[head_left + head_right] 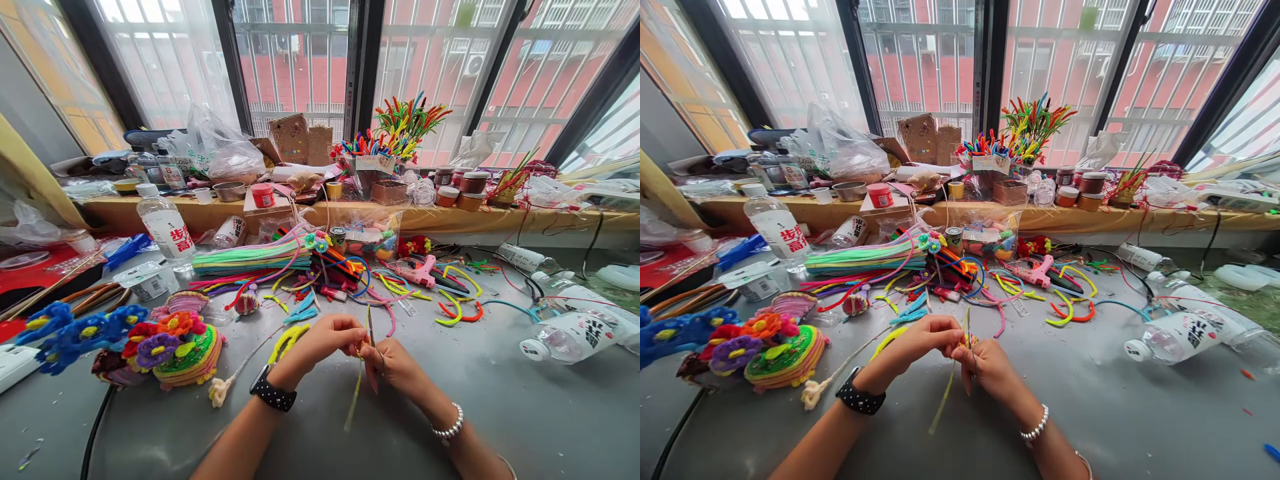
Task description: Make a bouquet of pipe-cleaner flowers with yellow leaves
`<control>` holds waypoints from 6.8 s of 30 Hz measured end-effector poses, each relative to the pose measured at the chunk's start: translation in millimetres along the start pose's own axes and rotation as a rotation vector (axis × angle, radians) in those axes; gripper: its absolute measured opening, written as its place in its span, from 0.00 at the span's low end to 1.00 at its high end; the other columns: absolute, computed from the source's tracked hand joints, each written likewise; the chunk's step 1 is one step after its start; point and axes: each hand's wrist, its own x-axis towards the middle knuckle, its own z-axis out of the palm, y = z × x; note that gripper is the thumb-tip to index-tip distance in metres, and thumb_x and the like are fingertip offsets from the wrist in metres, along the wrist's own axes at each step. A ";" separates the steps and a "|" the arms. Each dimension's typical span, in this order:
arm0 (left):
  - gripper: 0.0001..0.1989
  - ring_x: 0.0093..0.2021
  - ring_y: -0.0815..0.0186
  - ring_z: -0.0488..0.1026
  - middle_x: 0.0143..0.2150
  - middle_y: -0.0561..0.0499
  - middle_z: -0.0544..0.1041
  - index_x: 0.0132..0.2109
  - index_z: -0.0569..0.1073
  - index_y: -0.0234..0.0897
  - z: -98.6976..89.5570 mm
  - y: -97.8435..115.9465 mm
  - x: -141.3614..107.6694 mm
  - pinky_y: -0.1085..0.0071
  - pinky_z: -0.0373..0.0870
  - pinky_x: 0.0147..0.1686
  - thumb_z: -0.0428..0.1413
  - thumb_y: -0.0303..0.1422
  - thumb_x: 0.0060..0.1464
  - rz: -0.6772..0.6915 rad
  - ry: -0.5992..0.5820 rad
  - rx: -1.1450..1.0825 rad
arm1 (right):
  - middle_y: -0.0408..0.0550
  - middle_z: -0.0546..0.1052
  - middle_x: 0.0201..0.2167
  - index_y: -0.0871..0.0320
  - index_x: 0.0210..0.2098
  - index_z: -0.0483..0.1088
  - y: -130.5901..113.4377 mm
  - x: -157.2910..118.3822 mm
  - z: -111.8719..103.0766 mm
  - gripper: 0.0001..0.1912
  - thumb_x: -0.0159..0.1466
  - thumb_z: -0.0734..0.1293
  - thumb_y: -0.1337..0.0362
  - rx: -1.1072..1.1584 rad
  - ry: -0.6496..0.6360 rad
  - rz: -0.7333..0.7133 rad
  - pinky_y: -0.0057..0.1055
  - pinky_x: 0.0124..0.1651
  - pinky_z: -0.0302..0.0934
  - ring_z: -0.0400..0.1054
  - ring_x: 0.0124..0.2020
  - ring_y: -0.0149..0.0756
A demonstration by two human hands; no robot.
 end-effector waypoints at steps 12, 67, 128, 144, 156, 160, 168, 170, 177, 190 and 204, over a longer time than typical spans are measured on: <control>0.15 0.25 0.74 0.61 0.22 0.55 0.65 0.29 0.69 0.31 -3.3 -7.9 3.0 0.75 0.58 0.27 0.54 0.41 0.45 0.020 -0.062 0.019 | 0.39 0.52 0.07 0.62 0.09 0.66 -2.0 0.9 0.8 0.41 0.52 0.44 0.35 -0.007 -0.044 -0.061 0.25 0.19 0.44 0.48 0.13 0.23; 0.14 0.25 0.73 0.61 0.22 0.55 0.64 0.26 0.66 0.32 -2.0 -7.7 4.0 0.75 0.58 0.28 0.52 0.40 0.47 0.046 -0.092 0.126 | 0.40 0.55 0.07 0.60 0.06 0.59 -4.9 -1.5 0.8 0.38 0.50 0.48 0.33 0.000 0.035 0.022 0.26 0.22 0.45 0.48 0.13 0.23; 0.12 0.25 0.74 0.62 0.23 0.55 0.66 0.27 0.68 0.32 -5.9 -4.6 2.3 0.76 0.56 0.26 0.54 0.38 0.45 0.064 -0.060 0.095 | 0.39 0.54 0.07 0.60 0.07 0.54 -4.1 -1.8 -1.7 0.35 0.51 0.50 0.35 0.013 0.059 0.085 0.26 0.20 0.43 0.46 0.13 0.22; 0.13 0.25 0.73 0.61 0.22 0.55 0.66 0.28 0.69 0.32 -4.6 -4.1 2.3 0.76 0.57 0.27 0.53 0.39 0.47 0.045 -0.085 0.127 | 0.39 0.53 0.11 0.60 0.13 0.61 -10.1 -4.1 -1.2 0.40 0.50 0.39 0.33 -0.074 -0.020 -0.035 0.26 0.21 0.44 0.48 0.16 0.26; 0.12 0.24 0.73 0.61 0.22 0.56 0.65 0.27 0.69 0.32 -2.6 -2.6 1.6 0.76 0.56 0.26 0.52 0.39 0.46 0.026 -0.088 0.145 | 0.39 0.54 0.10 0.60 0.11 0.60 -9.6 -3.3 -1.1 0.39 0.51 0.41 0.34 -0.030 0.010 -0.012 0.27 0.23 0.46 0.49 0.16 0.26; 0.11 0.25 0.73 0.61 0.22 0.56 0.65 0.28 0.69 0.33 -4.1 -5.5 2.4 0.76 0.55 0.26 0.51 0.38 0.47 0.036 -0.095 0.155 | 0.40 0.54 0.10 0.60 0.10 0.60 -8.0 -2.5 -1.2 0.39 0.51 0.42 0.34 -0.016 0.007 -0.017 0.27 0.23 0.46 0.49 0.16 0.26; 0.12 0.25 0.73 0.62 0.22 0.55 0.66 0.27 0.68 0.32 -4.4 -6.2 3.2 0.76 0.55 0.25 0.52 0.39 0.47 0.048 -0.101 0.153 | 0.40 0.54 0.08 0.60 0.08 0.59 -7.9 -1.8 -3.7 0.37 0.51 0.47 0.34 0.040 0.044 0.043 0.27 0.21 0.44 0.48 0.14 0.25; 0.12 0.24 0.73 0.62 0.22 0.55 0.66 0.27 0.68 0.32 -4.6 -5.9 3.6 0.76 0.56 0.26 0.52 0.39 0.47 0.061 -0.073 0.132 | 0.39 0.53 0.08 0.60 0.08 0.59 -6.9 -1.4 -4.8 0.37 0.52 0.48 0.35 0.048 0.054 0.036 0.27 0.21 0.43 0.48 0.14 0.24; 0.11 0.25 0.73 0.61 0.25 0.54 0.67 0.29 0.69 0.33 -7.6 -5.8 6.2 0.76 0.58 0.27 0.53 0.39 0.46 0.161 0.300 -0.046 | 0.36 0.50 0.11 0.63 0.17 0.69 -14.3 -3.6 -5.2 0.35 0.53 0.52 0.37 0.043 0.084 0.080 0.26 0.20 0.40 0.44 0.15 0.23; 0.08 0.28 0.73 0.65 0.27 0.54 0.70 0.27 0.71 0.34 -6.1 -4.6 4.3 0.74 0.61 0.34 0.59 0.35 0.41 0.142 0.260 -0.330 | 0.39 0.58 0.14 0.63 0.22 0.72 -19.3 -5.7 -3.1 0.28 0.55 0.58 0.44 0.107 0.072 0.023 0.24 0.22 0.46 0.50 0.17 0.24; 0.06 0.26 0.76 0.63 0.25 0.55 0.67 0.26 0.72 0.34 -6.6 -10.3 6.5 0.78 0.59 0.30 0.60 0.32 0.41 0.118 0.153 -0.665 | 0.40 0.57 0.11 0.65 0.19 0.72 -21.1 -9.2 4.3 0.44 0.48 0.46 0.32 -0.050 -0.192 -0.124 0.23 0.18 0.45 0.51 0.15 0.23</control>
